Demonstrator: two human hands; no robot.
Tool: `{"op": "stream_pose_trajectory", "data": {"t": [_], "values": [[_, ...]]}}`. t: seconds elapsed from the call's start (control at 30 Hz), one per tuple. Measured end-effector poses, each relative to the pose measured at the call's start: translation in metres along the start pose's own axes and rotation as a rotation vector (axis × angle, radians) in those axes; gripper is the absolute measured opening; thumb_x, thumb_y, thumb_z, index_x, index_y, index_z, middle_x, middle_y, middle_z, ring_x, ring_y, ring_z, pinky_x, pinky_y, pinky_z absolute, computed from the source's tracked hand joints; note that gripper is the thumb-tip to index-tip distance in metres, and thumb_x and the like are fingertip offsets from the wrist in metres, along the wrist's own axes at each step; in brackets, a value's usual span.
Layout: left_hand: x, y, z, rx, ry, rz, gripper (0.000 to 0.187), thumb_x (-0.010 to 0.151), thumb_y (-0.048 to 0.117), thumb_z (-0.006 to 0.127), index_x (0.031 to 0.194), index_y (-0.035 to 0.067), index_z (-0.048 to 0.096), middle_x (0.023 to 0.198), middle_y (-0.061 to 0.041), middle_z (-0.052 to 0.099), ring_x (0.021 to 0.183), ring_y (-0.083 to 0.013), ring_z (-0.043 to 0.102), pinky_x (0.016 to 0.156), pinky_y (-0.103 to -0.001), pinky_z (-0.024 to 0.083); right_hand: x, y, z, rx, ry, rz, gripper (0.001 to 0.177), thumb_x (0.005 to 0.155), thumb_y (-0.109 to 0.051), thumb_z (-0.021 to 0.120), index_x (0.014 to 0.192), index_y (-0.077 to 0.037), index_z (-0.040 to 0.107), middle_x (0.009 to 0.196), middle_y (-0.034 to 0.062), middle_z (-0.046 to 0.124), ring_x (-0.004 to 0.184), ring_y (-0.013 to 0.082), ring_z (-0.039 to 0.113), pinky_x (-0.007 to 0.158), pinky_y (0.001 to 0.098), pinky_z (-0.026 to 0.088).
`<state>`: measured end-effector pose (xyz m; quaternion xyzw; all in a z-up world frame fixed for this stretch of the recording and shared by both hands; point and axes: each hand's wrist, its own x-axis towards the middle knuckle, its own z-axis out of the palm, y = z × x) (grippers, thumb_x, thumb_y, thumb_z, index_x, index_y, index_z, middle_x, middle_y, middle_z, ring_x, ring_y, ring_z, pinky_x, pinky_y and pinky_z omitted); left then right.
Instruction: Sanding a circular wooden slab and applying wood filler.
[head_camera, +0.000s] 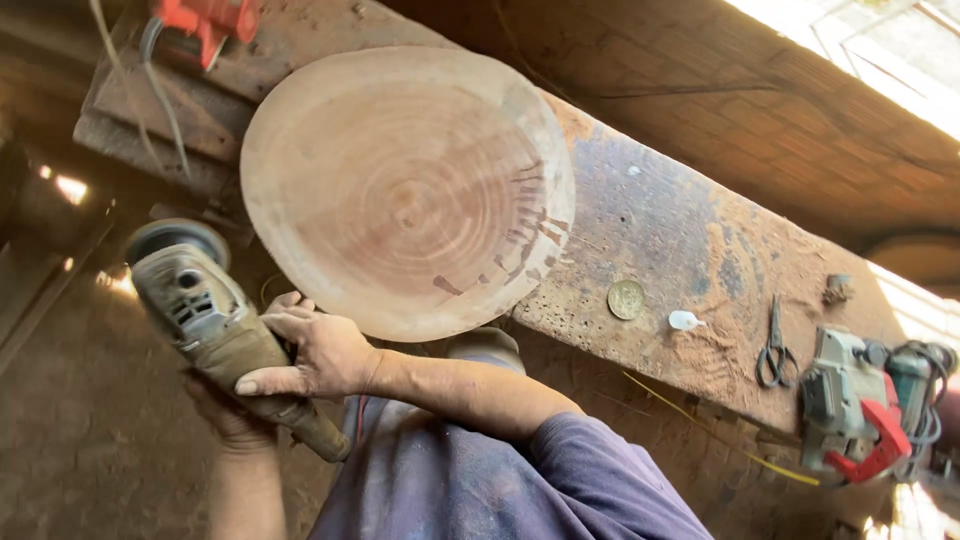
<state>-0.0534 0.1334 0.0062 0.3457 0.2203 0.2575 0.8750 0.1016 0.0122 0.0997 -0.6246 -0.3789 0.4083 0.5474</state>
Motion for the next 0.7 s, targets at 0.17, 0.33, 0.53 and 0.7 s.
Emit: {"op": "stream_pose_trajectory", "data": {"t": [0.17, 0.33, 0.53, 0.7], "values": [[0.048, 0.005, -0.003, -0.223, -0.294, -0.433, 0.075, 0.079, 0.009, 0.07, 0.151, -0.001, 0.051, 0.139, -0.017, 0.064, 0.114, -0.0299, 0.065, 0.098, -0.04, 0.053, -0.054, 0.043, -0.024, -0.472, 0.395, -0.092, 0.049, 0.087, -0.046, 0.068, 0.125, -0.015, 0.066, 0.099, 0.0075, 0.065, 0.08, 0.0269, 0.069, 0.069, 0.0365, 0.057], [0.125, -0.019, 0.022, 0.8, 0.036, -0.309, 0.032, 0.092, 0.021, 0.073, 0.123, 0.02, 0.066, 0.113, 0.011, 0.07, 0.086, -0.0013, 0.067, 0.076, -0.013, 0.059, -0.158, 0.112, -0.072, -0.42, 0.535, 0.332, 0.049, 0.086, -0.036, 0.073, 0.123, -0.004, 0.067, 0.11, 0.0128, 0.074, 0.092, 0.026, 0.074, 0.08, 0.0349, 0.062], [0.157, -0.064, 0.057, 1.665, -0.007, -0.092, 0.047, 0.086, 0.005, 0.081, 0.121, 0.0, 0.05, 0.102, -0.013, 0.059, 0.072, -0.026, 0.059, 0.058, -0.039, 0.055, -0.317, 0.212, -0.104, -0.334, 1.024, 0.971, 0.047, 0.09, -0.037, 0.067, 0.126, -0.007, 0.067, 0.118, 0.0091, 0.072, 0.085, 0.0164, 0.071, 0.075, 0.0283, 0.06], [0.146, -0.122, 0.077, 1.712, 0.005, 0.1, 0.048, 0.086, 0.006, 0.078, 0.125, -0.002, 0.051, 0.105, -0.02, 0.063, 0.081, -0.0345, 0.065, 0.071, -0.049, 0.056, -0.386, 0.214, -0.177, -0.313, 1.517, 0.963, 0.045, 0.081, -0.035, 0.074, 0.116, -0.009, 0.065, 0.099, 0.0092, 0.068, 0.085, 0.0258, 0.065, 0.076, 0.0383, 0.055]]}}
